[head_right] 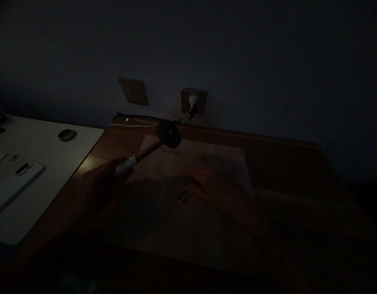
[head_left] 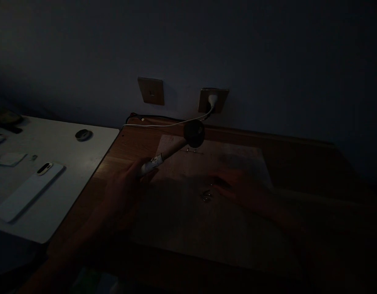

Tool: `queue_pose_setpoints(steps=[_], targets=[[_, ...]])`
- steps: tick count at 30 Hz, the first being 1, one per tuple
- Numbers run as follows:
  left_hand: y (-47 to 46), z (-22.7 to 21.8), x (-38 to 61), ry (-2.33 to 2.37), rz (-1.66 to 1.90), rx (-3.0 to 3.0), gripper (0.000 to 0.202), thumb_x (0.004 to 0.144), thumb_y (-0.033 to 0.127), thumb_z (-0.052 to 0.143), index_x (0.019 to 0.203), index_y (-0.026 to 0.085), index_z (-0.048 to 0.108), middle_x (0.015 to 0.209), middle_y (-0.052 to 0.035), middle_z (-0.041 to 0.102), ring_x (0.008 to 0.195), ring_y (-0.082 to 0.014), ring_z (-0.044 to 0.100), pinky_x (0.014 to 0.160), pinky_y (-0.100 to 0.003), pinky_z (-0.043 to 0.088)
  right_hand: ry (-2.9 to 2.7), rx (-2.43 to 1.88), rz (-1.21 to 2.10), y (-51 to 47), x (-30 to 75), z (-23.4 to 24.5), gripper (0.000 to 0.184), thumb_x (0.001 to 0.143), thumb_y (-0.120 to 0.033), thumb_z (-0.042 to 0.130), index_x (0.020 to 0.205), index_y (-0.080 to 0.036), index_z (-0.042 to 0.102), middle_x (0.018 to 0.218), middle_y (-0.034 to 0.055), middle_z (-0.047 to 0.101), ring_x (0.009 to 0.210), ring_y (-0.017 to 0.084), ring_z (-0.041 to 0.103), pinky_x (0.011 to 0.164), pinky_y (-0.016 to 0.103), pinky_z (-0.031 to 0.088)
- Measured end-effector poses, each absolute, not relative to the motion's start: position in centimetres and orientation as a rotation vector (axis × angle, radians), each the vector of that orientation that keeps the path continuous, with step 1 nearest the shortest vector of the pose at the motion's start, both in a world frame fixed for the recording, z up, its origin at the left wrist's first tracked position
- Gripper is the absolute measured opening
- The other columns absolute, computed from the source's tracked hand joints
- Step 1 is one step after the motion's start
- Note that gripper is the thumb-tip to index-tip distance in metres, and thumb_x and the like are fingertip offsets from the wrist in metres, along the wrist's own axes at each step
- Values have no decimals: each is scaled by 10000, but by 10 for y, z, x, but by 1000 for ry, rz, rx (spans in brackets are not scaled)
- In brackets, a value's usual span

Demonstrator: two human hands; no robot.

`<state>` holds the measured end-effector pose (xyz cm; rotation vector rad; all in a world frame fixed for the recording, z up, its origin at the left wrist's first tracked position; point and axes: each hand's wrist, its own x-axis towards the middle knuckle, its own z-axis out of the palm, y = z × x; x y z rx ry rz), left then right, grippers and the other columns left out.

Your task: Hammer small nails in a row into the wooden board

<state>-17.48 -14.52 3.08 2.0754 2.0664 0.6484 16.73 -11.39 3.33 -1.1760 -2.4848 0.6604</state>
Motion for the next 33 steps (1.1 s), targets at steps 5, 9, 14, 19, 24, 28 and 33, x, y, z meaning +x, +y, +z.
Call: queue_pose_setpoints(steps=[5, 9, 14, 19, 24, 28, 33], targets=[[-145, 21, -168, 2024, 837, 1761, 394, 952, 530, 609, 1204, 257, 739, 928, -9, 789, 790, -207, 721, 655, -269, 525, -2592, -1128, 621, -114, 154, 31, 247, 929, -90, 611, 1096, -223, 735, 1101, 97, 773, 1030, 270, 742, 905, 430, 611], [-144, 14, -174, 2035, 912, 1684, 413, 947, 555, 611, 1198, 253, 741, 936, -3, 782, 799, -201, 715, 676, -268, 540, -2485, -1152, 576, -103, 153, 23, 302, 873, -47, 589, 1068, -224, 739, 1058, 88, 760, 939, 248, 741, 832, 402, 609], [-142, 8, -182, 2014, 920, 1700, 418, 951, 561, 612, 1202, 253, 740, 939, -6, 779, 803, -197, 707, 689, -267, 543, -2208, -1285, 552, -71, 153, 22, 310, 820, -84, 620, 1050, -239, 757, 1006, 76, 783, 889, 254, 757, 830, 409, 610], [-142, 8, -180, 1961, 884, 1711, 412, 946, 547, 610, 1189, 243, 745, 906, -6, 778, 770, -193, 706, 655, -261, 523, -2117, -1361, 538, -42, 140, 23, 329, 791, -105, 641, 1075, -235, 745, 935, 62, 798, 852, 255, 758, 823, 401, 598], [-142, 11, -178, 1948, 847, 1721, 433, 926, 554, 600, 1175, 234, 753, 888, -13, 785, 754, -205, 712, 649, -273, 509, -2180, -1359, 497, -30, 128, 19, 356, 775, -91, 623, 1085, -232, 726, 920, 64, 795, 859, 264, 755, 849, 417, 583], [-141, 12, -177, 1926, 852, 1716, 424, 931, 538, 592, 1179, 235, 756, 940, -25, 804, 798, -215, 734, 684, -281, 517, -2252, -1341, 464, -29, 127, 20, 380, 805, -124, 613, 1153, -232, 720, 1006, 92, 795, 929, 289, 751, 885, 450, 577], [-141, 13, -178, 1919, 834, 1724, 413, 924, 537, 600, 1148, 229, 762, 916, -28, 802, 774, -214, 733, 663, -278, 510, -2287, -1347, 495, -29, 128, 23, 403, 825, -144, 609, 1200, -257, 706, 958, 70, 794, 895, 287, 750, 869, 441, 578]])
